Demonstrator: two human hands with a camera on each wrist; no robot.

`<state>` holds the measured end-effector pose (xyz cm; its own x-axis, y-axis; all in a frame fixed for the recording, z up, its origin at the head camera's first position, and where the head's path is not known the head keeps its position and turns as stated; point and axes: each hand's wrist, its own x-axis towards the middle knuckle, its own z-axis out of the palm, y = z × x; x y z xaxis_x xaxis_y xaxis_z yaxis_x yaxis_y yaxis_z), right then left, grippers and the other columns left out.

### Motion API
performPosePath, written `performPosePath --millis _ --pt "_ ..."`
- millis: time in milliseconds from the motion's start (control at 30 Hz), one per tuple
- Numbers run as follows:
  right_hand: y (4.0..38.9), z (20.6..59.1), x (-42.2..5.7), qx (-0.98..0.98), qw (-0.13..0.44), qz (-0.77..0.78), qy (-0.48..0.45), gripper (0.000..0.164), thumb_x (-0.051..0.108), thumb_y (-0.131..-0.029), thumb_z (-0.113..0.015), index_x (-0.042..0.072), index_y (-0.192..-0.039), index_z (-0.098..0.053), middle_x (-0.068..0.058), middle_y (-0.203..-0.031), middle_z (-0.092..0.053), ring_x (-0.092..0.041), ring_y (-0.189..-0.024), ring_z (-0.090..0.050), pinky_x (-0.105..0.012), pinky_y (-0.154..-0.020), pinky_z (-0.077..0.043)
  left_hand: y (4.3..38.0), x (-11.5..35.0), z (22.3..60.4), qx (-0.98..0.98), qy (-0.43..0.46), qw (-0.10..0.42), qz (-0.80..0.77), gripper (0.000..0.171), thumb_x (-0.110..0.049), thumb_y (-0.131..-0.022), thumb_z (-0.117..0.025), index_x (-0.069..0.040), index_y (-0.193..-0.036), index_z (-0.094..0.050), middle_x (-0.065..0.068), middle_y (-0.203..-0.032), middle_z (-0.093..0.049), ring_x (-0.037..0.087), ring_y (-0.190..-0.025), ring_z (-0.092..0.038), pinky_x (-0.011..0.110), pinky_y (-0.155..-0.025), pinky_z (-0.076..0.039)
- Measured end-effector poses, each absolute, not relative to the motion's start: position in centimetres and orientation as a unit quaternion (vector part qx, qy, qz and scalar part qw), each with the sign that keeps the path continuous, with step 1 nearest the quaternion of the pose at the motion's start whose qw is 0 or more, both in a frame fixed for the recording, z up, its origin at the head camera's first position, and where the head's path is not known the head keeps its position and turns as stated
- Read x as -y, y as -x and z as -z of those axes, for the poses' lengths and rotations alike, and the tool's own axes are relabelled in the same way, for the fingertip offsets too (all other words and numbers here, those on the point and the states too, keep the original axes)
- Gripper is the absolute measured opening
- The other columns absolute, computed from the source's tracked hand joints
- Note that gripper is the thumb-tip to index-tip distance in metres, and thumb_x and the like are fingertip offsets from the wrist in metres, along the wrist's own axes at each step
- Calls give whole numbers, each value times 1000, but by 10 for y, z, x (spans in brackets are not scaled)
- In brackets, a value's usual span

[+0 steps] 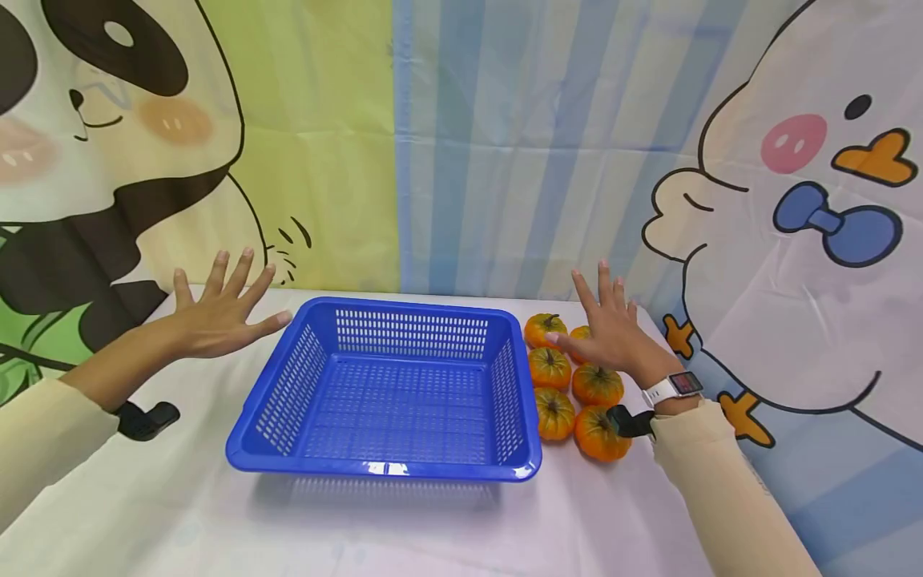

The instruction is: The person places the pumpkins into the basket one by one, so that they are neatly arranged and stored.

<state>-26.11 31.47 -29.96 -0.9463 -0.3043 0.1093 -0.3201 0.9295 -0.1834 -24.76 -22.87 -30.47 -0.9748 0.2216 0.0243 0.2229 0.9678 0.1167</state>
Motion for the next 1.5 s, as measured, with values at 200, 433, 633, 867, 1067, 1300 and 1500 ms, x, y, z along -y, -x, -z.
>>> performPosePath --millis 200,433,633,867,1067,1300,1500 --pt "249 301 -315 976 45 -136 -165 106 56 -86 -64 19 -157 4 -16 -159 20 -50 -141 11 -80 -96 -9 230 226 306 988 136 13 74 99 -73 -89 -33 -7 -156 0 20 -155 26 40 -135 34 67 -92 30" --pt "237 314 -314 961 78 -187 -187 83 46 -90 -66 9 -154 -27 -26 -155 -22 -52 -137 -23 -77 -95 -26 207 222 312 981 156 -11 112 101 -69 -90 -39 -5 -155 5 20 -155 25 42 -138 28 68 -96 27" --pt "227 331 -312 948 95 -230 -197 69 40 -92 -66 9 -148 -40 -21 -148 -39 -46 -134 -35 -69 -94 -37 186 219 321 969 177 -36 170 107 -64 -88 -50 -1 -154 6 22 -157 21 45 -139 22 67 -98 26" --pt "212 337 -306 932 95 -295 -188 53 32 -95 -63 5 -139 -51 -19 -135 -55 -41 -122 -52 -60 -92 -45 171 215 329 945 190 -62 259 104 -54 -92 -54 2 -152 10 19 -157 22 40 -142 21 69 -106 8" --pt "199 343 -299 921 78 -339 -176 43 27 -97 -61 3 -133 -57 -19 -125 -61 -37 -111 -61 -50 -86 -52 165 210 331 929 211 -86 293 103 -50 -93 -55 -3 -152 14 17 -157 25 43 -142 18 77 -99 -7" --pt "193 363 -296 908 67 -371 -181 47 24 -96 -64 2 -136 -54 -21 -128 -59 -37 -117 -57 -54 -93 -47 159 212 341 912 222 -72 338 107 -48 -91 -60 -6 -152 18 14 -157 26 47 -140 20 70 -105 8" --pt "190 374 -292 906 48 -385 -171 47 25 -96 -64 2 -136 -54 -18 -131 -58 -35 -121 -55 -51 -92 -48 152 211 348 897 239 -68 367 113 -49 -87 -65 -6 -153 16 15 -158 24 47 -140 19 72 -103 7"
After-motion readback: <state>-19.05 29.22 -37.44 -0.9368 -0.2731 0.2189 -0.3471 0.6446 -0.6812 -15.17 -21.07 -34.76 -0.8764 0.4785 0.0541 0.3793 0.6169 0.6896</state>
